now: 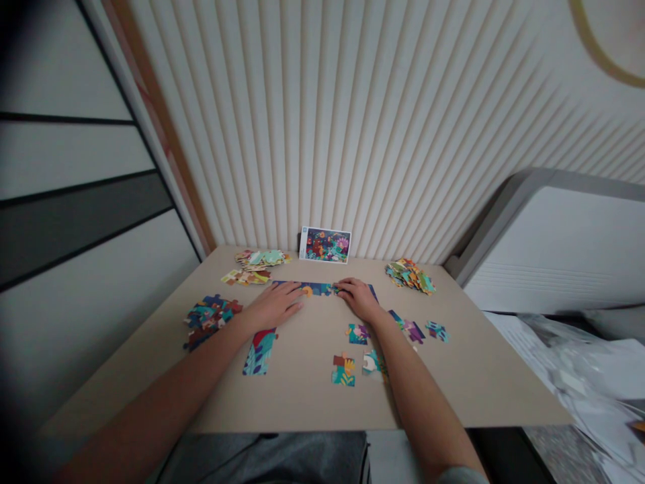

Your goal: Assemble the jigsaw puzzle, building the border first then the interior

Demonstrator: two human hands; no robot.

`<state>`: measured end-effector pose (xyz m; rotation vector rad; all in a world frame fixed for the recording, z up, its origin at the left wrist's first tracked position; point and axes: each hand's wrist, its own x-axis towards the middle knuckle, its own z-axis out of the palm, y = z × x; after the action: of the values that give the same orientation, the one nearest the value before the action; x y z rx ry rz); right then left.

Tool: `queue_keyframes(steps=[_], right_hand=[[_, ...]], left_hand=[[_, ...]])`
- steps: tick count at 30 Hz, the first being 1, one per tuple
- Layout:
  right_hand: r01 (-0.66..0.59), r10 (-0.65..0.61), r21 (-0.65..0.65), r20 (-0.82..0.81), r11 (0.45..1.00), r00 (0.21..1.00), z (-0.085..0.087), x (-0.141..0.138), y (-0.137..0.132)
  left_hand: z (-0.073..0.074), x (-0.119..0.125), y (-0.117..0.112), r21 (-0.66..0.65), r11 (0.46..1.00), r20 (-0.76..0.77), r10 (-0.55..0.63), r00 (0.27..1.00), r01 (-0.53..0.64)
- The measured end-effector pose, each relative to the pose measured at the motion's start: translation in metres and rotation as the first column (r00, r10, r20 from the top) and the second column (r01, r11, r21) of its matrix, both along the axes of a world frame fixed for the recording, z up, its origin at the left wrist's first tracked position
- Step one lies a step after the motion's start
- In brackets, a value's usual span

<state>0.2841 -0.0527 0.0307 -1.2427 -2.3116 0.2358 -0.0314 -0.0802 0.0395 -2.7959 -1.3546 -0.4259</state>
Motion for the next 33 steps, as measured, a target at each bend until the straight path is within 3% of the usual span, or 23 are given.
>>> queue_keyframes(steps=[10, 26, 33], right_hand=[[-0.002, -0.002, 0.054, 0.076, 0.999, 0.997, -0.014, 0.006, 0.010], [-0.010, 0.000, 0.053, 0.176, 0.999, 0.984, 0.007, -0.007, 0.003], [0.001, 0.001, -0.010, 0.180, 1.000, 0.984, 0.003, -0.008, -0.014]], left_hand=[[-0.003, 0.006, 0.003, 0.075, 0.997, 0.009, 0.003, 1.000, -0.003], [0.001, 0.008, 0.011, 0.096, 0.995, 0.036, -0.009, 0.999, 0.005], [0.000, 0.008, 0.013, 0.087, 0.996, 0.045, -0.010, 0.999, 0.006]])
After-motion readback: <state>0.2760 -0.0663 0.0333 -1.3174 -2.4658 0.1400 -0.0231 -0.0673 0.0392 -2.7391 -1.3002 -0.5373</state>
